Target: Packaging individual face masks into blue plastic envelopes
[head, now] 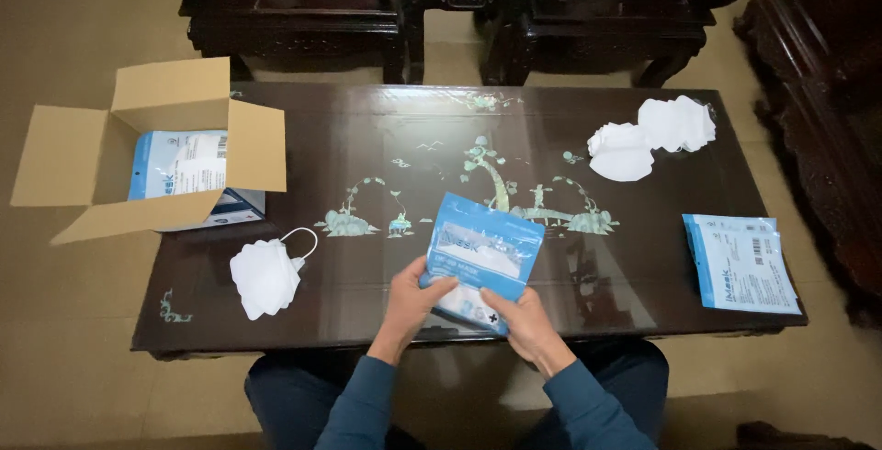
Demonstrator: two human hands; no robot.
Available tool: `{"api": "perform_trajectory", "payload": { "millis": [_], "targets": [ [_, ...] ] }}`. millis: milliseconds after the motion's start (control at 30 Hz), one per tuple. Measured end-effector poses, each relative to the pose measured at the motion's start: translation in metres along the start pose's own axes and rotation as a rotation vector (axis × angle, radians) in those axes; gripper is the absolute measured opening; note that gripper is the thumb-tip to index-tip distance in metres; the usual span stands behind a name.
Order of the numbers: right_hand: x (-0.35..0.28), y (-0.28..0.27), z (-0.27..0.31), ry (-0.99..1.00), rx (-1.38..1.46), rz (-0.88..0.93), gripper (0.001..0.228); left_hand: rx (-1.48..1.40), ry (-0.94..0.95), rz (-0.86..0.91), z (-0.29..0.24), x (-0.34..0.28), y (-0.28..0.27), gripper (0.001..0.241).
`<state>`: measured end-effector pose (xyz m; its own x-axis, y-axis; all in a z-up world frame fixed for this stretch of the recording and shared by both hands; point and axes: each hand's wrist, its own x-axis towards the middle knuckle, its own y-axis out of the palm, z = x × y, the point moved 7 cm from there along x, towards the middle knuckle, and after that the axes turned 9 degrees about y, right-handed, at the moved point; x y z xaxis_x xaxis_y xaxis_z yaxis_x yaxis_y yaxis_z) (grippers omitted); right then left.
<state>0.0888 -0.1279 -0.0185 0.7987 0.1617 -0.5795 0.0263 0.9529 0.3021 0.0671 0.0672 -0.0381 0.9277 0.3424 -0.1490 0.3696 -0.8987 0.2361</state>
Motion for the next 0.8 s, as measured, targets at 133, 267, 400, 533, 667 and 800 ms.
{"api": "perform_trajectory", "payload": {
  "millis": [133, 267, 400, 533, 667, 800],
  "targets": [
    [0.009, -0.027, 0.01, -0.328, -0.69, -0.182, 0.014, 0.493, 0.108, -0.035, -0.046, -0.014, -0.011, 0.072],
    [0.007, -0.004, 0.01, -1.12, -1.407, -0.095, 0.064, 1.048, 0.462, -0.15, -0.008, 0.0, -0.05, 0.053],
    [0.008, 0.014, -0.006, -0.747, -1.519, 0.114, 0.096, 1.481, 0.219, 0.071, 0.002, -0.001, -0.054, 0.058],
    [0.039, 0.026, -0.027, -0.844, -1.63, -0.121, 0.065, 1.582, 0.182, 0.1, 0.007, 0.001, -0.053, 0.062],
    [0.055, 0.018, -0.029, -0.93, -1.632, -0.134, 0.055, 1.549, 0.509, 0.005, 0.018, 0.0, -0.057, 0.057],
    [0.083, -0.04, -0.013, -0.794, -1.657, -0.182, 0.054, 1.547, 0.604, -0.083, 0.012, -0.006, -0.056, 0.054]
  ]
}}
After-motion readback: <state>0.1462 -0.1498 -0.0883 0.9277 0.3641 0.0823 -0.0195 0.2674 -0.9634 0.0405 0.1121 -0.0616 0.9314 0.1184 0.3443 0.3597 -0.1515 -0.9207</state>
